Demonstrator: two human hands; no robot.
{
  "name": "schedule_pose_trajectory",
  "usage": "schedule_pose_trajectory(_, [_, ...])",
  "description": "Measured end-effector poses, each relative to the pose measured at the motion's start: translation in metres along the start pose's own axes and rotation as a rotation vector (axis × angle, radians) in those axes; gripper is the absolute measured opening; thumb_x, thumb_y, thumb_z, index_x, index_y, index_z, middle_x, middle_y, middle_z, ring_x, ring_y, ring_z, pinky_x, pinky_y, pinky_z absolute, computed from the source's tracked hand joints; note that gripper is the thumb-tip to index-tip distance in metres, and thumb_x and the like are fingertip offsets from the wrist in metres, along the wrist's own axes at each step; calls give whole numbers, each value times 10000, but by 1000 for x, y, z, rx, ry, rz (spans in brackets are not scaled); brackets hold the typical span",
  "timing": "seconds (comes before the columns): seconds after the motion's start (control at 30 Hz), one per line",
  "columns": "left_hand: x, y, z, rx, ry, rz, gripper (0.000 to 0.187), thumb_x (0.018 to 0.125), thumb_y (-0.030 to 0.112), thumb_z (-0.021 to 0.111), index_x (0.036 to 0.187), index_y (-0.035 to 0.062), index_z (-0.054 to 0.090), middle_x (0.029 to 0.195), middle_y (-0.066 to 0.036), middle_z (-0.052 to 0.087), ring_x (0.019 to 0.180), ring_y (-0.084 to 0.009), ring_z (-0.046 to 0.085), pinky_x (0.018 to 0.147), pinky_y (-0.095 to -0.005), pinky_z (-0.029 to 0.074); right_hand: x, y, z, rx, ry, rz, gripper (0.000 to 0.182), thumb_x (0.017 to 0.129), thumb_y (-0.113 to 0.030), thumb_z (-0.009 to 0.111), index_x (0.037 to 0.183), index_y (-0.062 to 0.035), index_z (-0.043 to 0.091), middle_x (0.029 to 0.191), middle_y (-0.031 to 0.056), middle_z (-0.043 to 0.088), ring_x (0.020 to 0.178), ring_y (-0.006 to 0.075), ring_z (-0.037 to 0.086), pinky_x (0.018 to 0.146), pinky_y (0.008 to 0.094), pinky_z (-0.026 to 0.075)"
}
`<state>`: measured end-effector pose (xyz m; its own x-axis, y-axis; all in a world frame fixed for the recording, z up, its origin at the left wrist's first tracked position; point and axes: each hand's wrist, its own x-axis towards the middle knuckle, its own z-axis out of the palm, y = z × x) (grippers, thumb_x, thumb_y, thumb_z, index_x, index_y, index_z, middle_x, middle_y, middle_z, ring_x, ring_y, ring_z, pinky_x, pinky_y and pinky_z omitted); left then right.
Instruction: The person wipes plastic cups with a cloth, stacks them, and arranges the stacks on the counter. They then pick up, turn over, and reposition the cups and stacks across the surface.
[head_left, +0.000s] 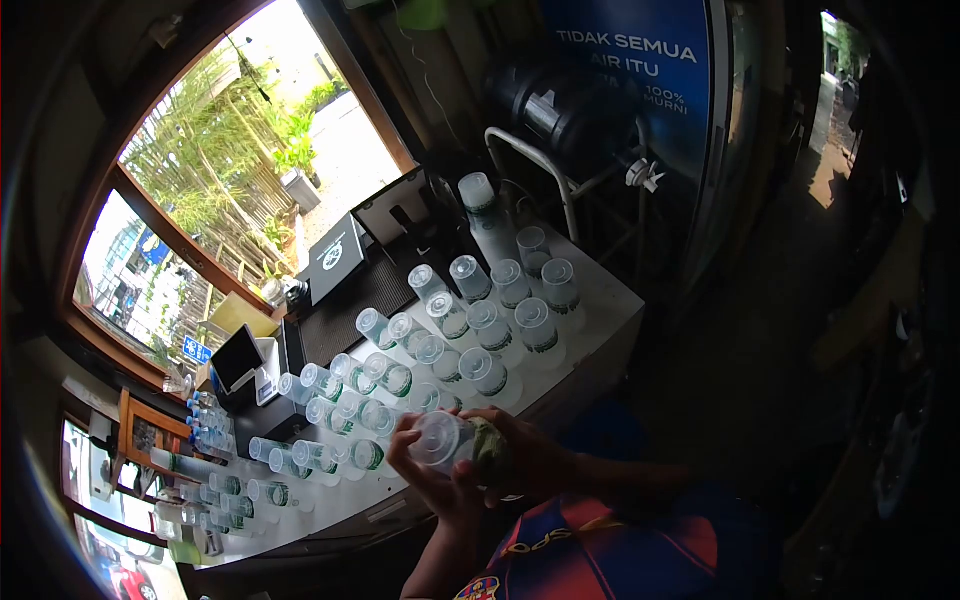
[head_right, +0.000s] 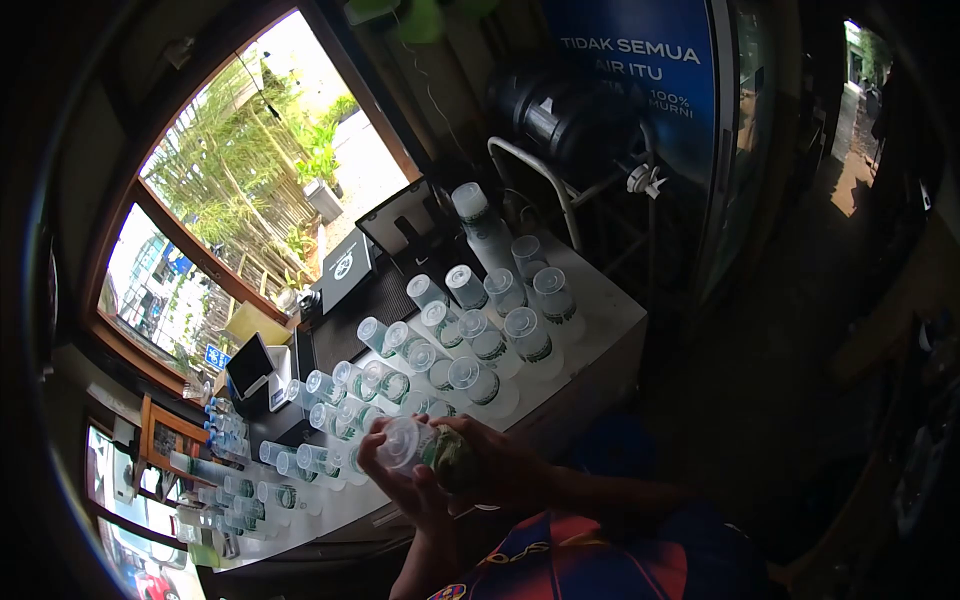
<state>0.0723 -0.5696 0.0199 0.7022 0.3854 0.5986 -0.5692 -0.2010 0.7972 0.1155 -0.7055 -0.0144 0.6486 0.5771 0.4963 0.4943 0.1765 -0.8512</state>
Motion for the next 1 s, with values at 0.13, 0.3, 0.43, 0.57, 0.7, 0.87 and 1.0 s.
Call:
schedule_pose_trajectory(0.13, [2,20,-12,-12,26,16,702,854,506,796,1215,59,393,1287,-266,516,1191,-370,572,1032,-508,481,11,18,27,0,-49,-109,993,716,-373,904,1442,3,339,1328,254,516,1179,439,588,1004,467,503])
schedule_pose_trajectory(0.3, [15,42,-37,84,316,169,664,824,501,832,1094,97,379,1275,-220,501,1166,-356,574,1008,-511,517,17,25,40,-133,-205,-283,691,781,-309,829,1348,-47,533,1324,174,560,1299,379,524,1146,459,397])
schedule_pose_trajectory(0.43, [-5,30,-37,72,165,18,639,794,429,875,1078,106,401,1287,-191,492,1166,-374,589,1002,-500,522,43,4,27,-90,-174,-345,868,732,-337,891,1392,27,462,1385,245,491,1230,427,547,1085,487,441])
schedule_pose_trajectory(0.57, [22,38,-67,-42,303,-30,584,821,401,853,1088,114,421,1287,-163,506,1179,-361,600,955,-452,548,25,12,48,32,-193,-187,898,681,-304,911,1397,15,474,1412,248,482,1273,417,532,1082,481,454])
schedule_pose_trajectory(0.7, [6,34,-59,12,330,52,569,824,377,853,1089,124,417,1304,-164,492,1195,-351,582,1020,-443,498,39,22,41,-87,-240,-173,954,682,-283,925,1430,34,424,1418,250,482,1295,418,521,1073,466,466])
schedule_pose_trajectory(0.87, [12,37,-70,-250,360,-302,502,809,235,861,1124,112,490,1322,-190,552,1210,-301,572,1038,-426,466,57,-11,36,5,-316,23,926,704,-293,927,1427,18,438,1364,247,531,1252,420,557,1044,455,481])
schedule_pose_trajectory(1.0, [13,40,-79,-191,298,-102,605,817,279,878,1157,114,404,1322,-245,548,1192,-309,593,1035,-433,474,54,5,36,-142,-443,-5,893,719,-229,890,1448,-19,420,1327,232,562,1239,407,565,1059,453,453])
